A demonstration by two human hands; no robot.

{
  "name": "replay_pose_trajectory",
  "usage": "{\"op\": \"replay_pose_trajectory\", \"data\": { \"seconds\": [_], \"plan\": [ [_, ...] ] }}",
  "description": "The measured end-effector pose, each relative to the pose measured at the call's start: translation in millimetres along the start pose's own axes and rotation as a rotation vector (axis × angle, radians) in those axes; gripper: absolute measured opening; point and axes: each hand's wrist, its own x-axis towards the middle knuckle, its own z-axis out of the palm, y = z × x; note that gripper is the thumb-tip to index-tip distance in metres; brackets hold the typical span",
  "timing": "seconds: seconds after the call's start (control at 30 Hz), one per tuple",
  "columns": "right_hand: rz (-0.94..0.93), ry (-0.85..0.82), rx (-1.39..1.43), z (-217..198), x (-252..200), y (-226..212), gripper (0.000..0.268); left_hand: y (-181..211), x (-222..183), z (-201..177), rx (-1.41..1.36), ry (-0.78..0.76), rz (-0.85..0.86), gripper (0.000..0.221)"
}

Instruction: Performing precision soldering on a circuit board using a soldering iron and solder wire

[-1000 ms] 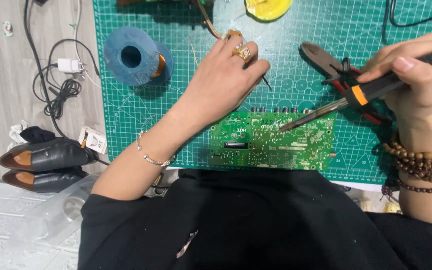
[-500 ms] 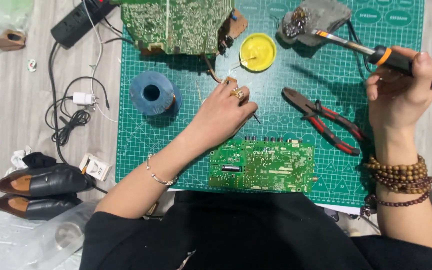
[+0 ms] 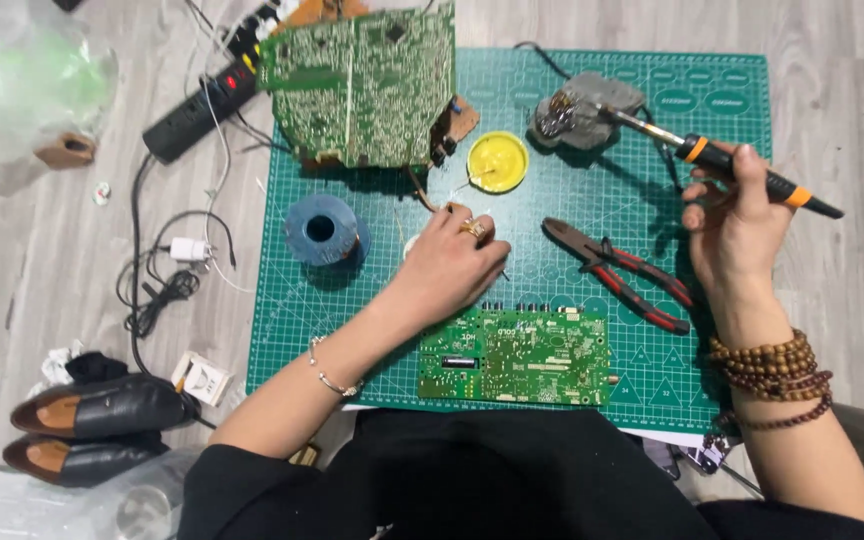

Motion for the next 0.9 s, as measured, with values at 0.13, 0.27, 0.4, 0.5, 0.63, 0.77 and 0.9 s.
{"op": "replay_pose_trajectory", "data": {
  "seconds": [0.13, 0.27, 0.4, 0.5, 0.63, 0.77, 0.9],
  "plan": [
    [0.063, 0.045, 0.082, -15, 5, 12, 0.029, 16, 25, -3, 0.048, 0.039, 0.042, 0.018],
    [0.148, 0.093, 0.203, -20, 7, 20, 0.022, 33, 67, 13, 0.015, 0.199, 0.106, 0.017],
    [0.171, 0.113, 0.203, -23, 11, 31, 0.032, 38, 126, 71, 0.114, 0.478, 0.16, 0.016],
    [0.189, 0.118, 0.201, -23, 9, 29, 0.035, 49, 160, 94, 0.198, 0.553, 0.186, 0.02],
    [0.208, 0.074, 0.166, -23, 5, 24, 0.033, 55, 183, 99, 0.301, 0.619, 0.201, 0.023],
    [0.227, 0.068, 0.194, -20, 4, 21, 0.031, 58, 194, 92, 0.27, 0.721, 0.23, 0.017],
    [0.264, 0.051, 0.213, -22, 4, 25, 0.029, 57, 195, 95, 0.226, 0.726, 0.276, 0.016]
  ]
}}
